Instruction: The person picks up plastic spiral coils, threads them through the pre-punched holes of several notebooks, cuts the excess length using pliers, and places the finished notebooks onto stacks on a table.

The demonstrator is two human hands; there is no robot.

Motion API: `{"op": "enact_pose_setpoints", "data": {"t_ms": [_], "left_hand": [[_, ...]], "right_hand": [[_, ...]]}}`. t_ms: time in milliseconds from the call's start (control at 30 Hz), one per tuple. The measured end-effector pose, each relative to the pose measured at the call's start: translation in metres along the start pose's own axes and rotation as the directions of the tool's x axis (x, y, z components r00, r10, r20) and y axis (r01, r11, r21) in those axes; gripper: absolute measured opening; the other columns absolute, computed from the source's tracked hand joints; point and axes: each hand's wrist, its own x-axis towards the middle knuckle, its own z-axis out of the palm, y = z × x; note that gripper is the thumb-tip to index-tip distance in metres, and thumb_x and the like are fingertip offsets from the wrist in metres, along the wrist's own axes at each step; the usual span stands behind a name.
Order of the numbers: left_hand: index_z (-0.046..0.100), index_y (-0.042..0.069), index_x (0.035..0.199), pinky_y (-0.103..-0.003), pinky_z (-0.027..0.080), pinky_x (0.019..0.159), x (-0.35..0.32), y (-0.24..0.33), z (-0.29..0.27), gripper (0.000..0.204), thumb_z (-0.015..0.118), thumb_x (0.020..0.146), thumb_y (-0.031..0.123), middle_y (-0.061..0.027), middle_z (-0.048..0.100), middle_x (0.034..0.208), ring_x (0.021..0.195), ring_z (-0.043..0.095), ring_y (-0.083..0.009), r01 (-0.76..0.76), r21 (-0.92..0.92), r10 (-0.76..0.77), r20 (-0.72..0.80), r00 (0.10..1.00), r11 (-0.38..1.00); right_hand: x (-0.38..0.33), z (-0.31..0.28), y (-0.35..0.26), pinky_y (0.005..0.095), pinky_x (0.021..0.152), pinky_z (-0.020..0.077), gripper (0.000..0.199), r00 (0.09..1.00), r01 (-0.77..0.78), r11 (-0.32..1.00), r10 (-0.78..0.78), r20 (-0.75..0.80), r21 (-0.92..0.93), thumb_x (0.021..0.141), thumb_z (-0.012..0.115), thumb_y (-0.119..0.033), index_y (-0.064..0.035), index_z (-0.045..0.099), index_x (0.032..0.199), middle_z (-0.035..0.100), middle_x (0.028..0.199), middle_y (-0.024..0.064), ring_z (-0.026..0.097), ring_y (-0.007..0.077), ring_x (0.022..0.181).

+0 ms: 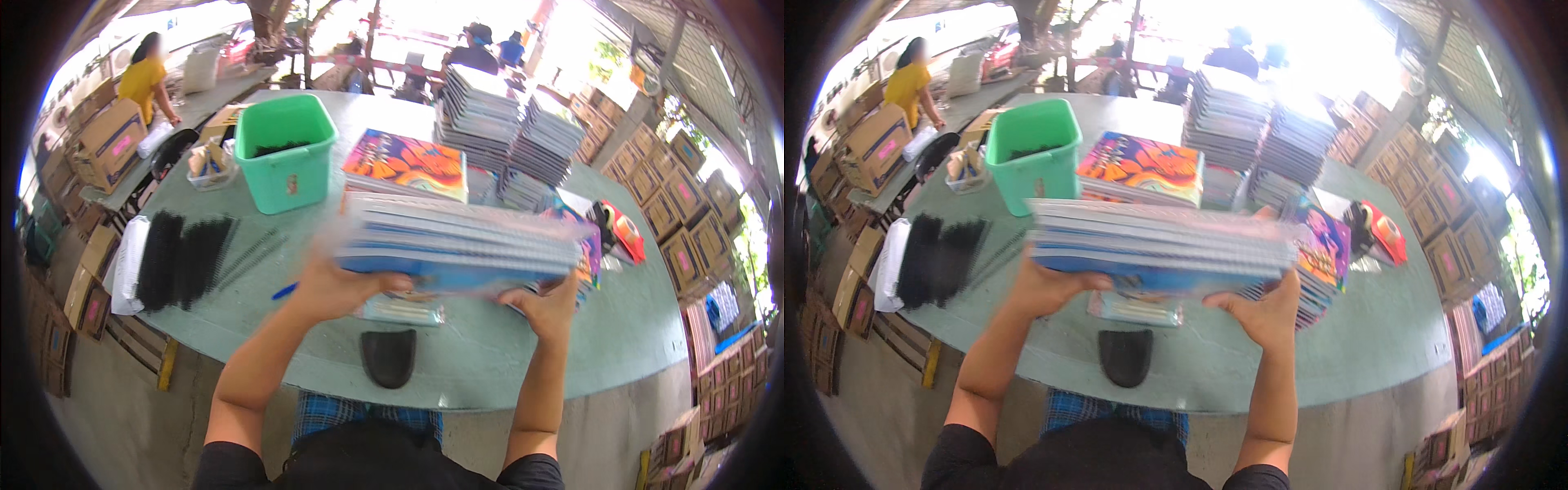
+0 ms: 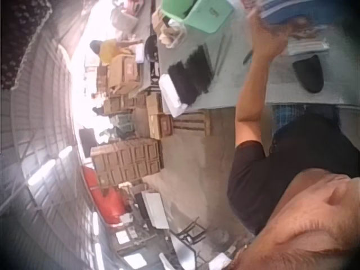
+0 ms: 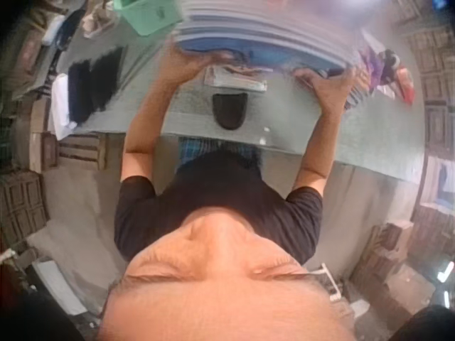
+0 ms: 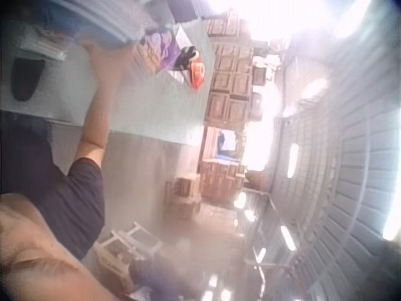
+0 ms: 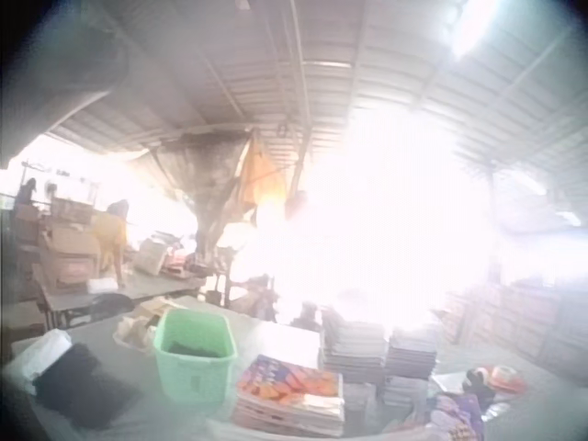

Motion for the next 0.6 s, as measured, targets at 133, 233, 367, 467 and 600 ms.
{"op": "enact_pose_setpoints", "data": {"t_ms": [133, 233, 367, 467, 600], "left_hand": [[0.063, 0.003, 0.103, -0.030, 0.046, 0.084, -0.007, -0.063, 0.084, 0.044, 0.081, 0.064, 0.006, -0.0061, 0.065, 0.097, 0.092, 0.058, -0.0123, 0.143, -0.222, -0.093, 0.223, 0.970, 0.965], [0.054, 0.006, 0.118, -0.032, 0.044, 0.090, -0.025, -0.110, 0.128, 0.062, 0.082, 0.063, 0.007, -0.0083, 0.060, 0.109, 0.101, 0.055, -0.0155, 0.218, -0.294, -0.115, 0.330, 0.937, 0.931], [0.037, 0.013, 0.135, -0.037, 0.043, 0.093, -0.024, -0.107, 0.140, 0.083, 0.080, 0.064, 0.010, -0.0142, 0.047, 0.126, 0.108, 0.051, -0.0260, -0.003, -0.096, 0.039, 0.384, 0.923, 0.995], [0.042, 0.015, 0.132, -0.040, 0.043, 0.092, -0.017, -0.096, 0.136, 0.072, 0.076, 0.069, 0.019, -0.0178, 0.046, 0.126, 0.108, 0.052, -0.0307, -0.484, 0.226, 0.360, 0.430, 0.828, 0.845], [0.052, 0.016, 0.125, -0.043, 0.041, 0.094, -0.010, -0.082, 0.122, 0.052, 0.068, 0.077, 0.028, -0.0205, 0.042, 0.131, 0.112, 0.049, -0.0348, -0.653, 0.446, 0.325, 0.611, 0.722, 0.612]], "right_hand": [[-0.065, -0.080, 0.029, 0.0303, 0.079, 0.0497, 0.064, 0.872, -0.484, 0.874, 0.485, -0.060, 0.030, 0.055, 0.086, -0.008, 0.0032, 0.054, 0.109, 0.065, 0.097, 0.0078, 0.062, 0.0166, 0.087], [-0.123, -0.114, 0.058, 0.0294, 0.077, 0.0496, 0.057, 0.845, -0.499, 0.858, 0.513, -0.151, 0.123, 0.057, 0.085, -0.006, 0.0022, 0.057, 0.106, 0.065, 0.094, 0.0068, 0.061, 0.0151, 0.084], [-0.171, -0.116, 0.084, 0.0278, 0.071, 0.0495, 0.048, 0.764, -0.598, 0.792, 0.609, -0.213, 0.120, 0.059, 0.084, -0.008, 0.0011, 0.060, 0.098, 0.065, 0.086, 0.0049, 0.060, 0.0133, 0.077], [-0.173, -0.115, 0.083, 0.0268, 0.068, 0.0497, 0.041, 0.689, -0.704, 0.707, 0.703, -0.175, 0.070, 0.059, 0.084, -0.008, 0.0009, 0.062, 0.092, 0.065, 0.082, 0.0043, 0.060, 0.0126, 0.073], [-0.170, -0.115, 0.081, 0.0258, 0.064, 0.0499, 0.037, 0.704, -0.681, 0.714, 0.700, -0.125, 0.162, 0.059, 0.083, -0.006, 0.0019, 0.062, 0.088, 0.065, 0.081, 0.0044, 0.060, 0.0122, 0.069]]}}
